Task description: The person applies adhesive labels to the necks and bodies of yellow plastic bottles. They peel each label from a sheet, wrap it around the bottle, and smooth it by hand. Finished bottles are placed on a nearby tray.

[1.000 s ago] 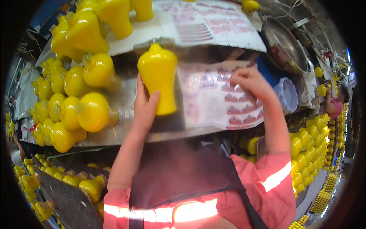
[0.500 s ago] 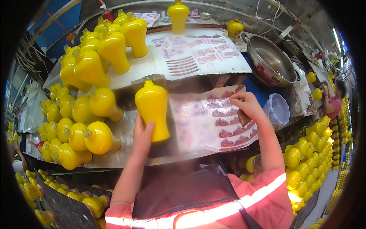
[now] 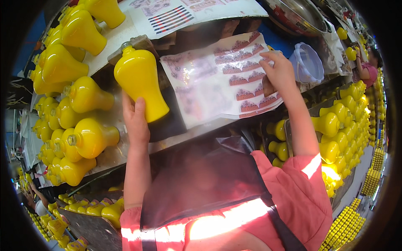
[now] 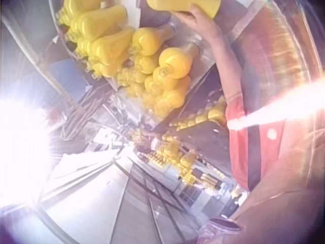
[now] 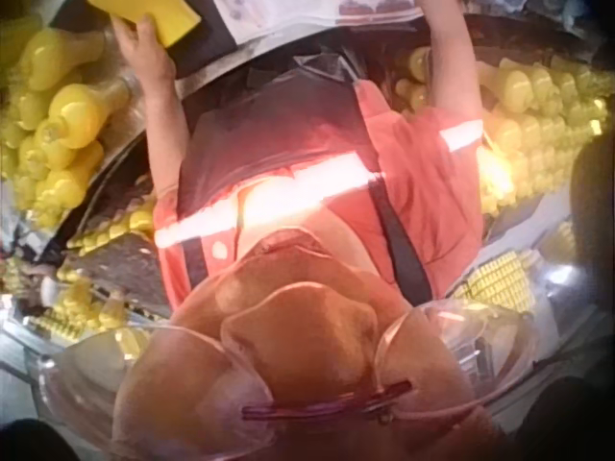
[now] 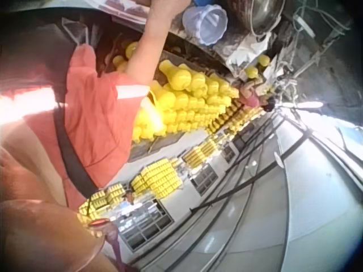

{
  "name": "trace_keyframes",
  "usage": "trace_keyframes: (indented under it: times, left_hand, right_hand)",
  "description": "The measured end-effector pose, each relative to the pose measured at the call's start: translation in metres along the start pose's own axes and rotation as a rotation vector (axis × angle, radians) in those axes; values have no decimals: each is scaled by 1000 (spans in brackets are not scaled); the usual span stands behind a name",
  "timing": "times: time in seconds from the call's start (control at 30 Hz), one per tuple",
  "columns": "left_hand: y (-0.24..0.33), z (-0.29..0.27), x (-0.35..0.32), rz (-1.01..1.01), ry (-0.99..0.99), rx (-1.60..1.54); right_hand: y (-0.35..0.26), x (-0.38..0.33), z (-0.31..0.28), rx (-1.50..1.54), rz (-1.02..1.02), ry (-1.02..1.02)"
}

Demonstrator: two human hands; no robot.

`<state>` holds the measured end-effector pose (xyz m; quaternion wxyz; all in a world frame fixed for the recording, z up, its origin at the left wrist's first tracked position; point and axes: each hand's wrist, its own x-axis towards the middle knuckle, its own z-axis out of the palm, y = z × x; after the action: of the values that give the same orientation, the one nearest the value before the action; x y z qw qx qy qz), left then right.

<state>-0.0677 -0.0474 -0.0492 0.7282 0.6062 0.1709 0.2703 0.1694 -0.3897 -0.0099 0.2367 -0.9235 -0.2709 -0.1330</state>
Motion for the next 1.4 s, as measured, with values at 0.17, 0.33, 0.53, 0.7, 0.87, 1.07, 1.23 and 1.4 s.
trace_keyframes:
  times: [0.17,0.33,0.53,0.7,0.87,1.07,1.23,1.4]
  left_hand:
    - [3,0,0,14,-17,16]
    - [-1,2,-5,83,-8,25]
    - [-8,-2,-15,97,66,110]
    - [-5,-3,-23,62,79,76]
    - [0,-5,-31,50,78,87]
    - [11,6,-38,147,262,425]
    - [28,57,-45,803,-84,895]
    - [-2,132,-39,782,-700,835]
  right_hand:
    - [-21,-70,8,53,-213,-60]
    - [-29,-133,16,-51,-420,-192]
    - [-26,-160,17,-162,-290,-137]
    - [-22,-164,27,-297,-283,-135]
    - [-3,-161,20,-252,-452,-41]
    - [-4,-154,16,-146,-415,-77]
    - [-20,-153,17,-200,-298,-181]
    - [-17,-156,8,-193,-335,-225]
